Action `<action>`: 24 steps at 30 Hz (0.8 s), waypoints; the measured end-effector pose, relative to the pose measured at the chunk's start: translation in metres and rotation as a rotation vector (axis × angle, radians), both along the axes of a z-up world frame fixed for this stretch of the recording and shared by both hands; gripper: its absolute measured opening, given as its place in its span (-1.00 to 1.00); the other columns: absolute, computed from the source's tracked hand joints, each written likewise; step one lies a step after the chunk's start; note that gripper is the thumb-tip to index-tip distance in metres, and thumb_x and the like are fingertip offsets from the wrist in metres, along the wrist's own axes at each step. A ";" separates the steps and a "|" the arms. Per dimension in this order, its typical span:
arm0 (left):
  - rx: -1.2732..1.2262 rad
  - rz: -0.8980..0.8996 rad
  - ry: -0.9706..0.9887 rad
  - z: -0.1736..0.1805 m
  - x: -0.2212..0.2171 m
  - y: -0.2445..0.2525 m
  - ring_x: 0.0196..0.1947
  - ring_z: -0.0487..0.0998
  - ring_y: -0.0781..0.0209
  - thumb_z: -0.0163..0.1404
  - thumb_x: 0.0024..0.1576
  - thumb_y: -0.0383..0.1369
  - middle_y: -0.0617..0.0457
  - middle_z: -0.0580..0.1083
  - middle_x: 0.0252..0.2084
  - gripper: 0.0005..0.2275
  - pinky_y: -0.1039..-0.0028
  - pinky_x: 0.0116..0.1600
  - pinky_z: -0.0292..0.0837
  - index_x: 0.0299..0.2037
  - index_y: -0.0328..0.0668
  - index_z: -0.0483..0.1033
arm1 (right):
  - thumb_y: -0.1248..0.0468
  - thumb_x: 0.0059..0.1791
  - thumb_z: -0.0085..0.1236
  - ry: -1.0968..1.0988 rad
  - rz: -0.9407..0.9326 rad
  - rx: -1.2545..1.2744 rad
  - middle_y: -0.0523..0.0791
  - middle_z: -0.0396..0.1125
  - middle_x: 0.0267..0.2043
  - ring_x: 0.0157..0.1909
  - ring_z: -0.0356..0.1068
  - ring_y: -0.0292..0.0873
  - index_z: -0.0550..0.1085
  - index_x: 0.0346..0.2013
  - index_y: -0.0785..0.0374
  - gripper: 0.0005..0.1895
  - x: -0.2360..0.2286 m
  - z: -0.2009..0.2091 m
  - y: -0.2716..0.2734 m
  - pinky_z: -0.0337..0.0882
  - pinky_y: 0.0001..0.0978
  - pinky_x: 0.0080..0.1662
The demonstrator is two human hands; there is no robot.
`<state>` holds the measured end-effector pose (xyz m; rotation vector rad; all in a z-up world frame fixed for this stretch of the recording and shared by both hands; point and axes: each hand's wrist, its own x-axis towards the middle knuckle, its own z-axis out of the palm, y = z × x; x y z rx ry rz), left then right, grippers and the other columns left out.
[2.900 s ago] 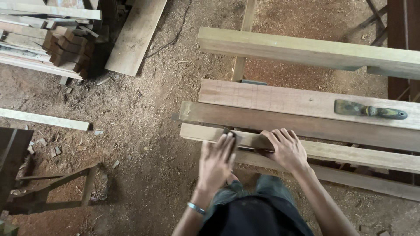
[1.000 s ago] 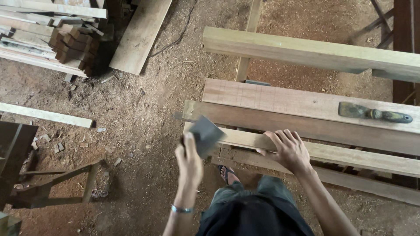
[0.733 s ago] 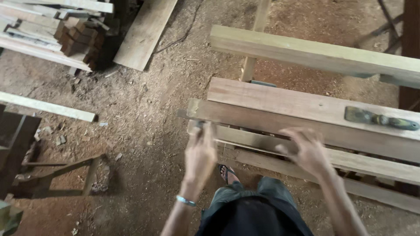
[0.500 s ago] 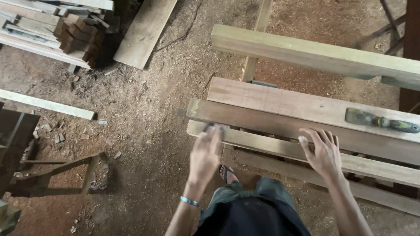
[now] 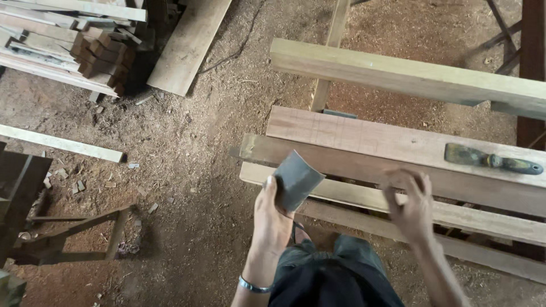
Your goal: The person sands wooden planks by hand using sandpaper and a sanding block, moving along the surfaces and edges while the wood rests on a frame.
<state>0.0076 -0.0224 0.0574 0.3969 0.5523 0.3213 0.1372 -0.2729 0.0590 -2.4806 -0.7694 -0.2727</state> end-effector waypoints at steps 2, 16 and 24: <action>0.039 0.005 0.078 0.003 -0.005 -0.005 0.06 0.53 0.22 -0.12 0.32 -0.16 -0.02 0.47 0.10 -0.65 0.40 0.05 0.54 0.13 -0.27 0.43 | 0.29 -0.08 0.24 0.224 0.011 0.016 -0.05 0.27 0.23 0.26 0.20 0.02 0.53 0.05 0.14 -0.62 -0.031 0.021 0.029 0.22 0.01 0.27; -0.086 -0.162 0.084 0.012 -0.002 -0.026 -0.10 0.55 0.18 -0.12 0.27 -0.02 -0.01 0.48 -0.06 -0.59 0.39 -0.09 0.56 0.10 -0.18 0.42 | -0.07 0.09 -0.06 0.127 0.338 0.033 -0.04 0.27 -0.05 -0.05 0.20 -0.05 0.46 0.25 0.18 -0.44 -0.091 0.053 0.102 0.17 -0.04 0.08; -0.084 -0.149 0.163 0.005 0.011 -0.042 -0.09 0.55 0.17 -0.10 0.24 -0.02 0.00 0.50 -0.03 -0.57 0.35 -0.06 0.55 0.11 -0.18 0.43 | -0.11 -0.02 0.15 0.008 0.426 0.043 -0.11 0.28 -0.06 -0.03 0.23 -0.12 0.53 0.11 0.06 -0.50 -0.086 0.039 0.074 0.20 -0.07 0.06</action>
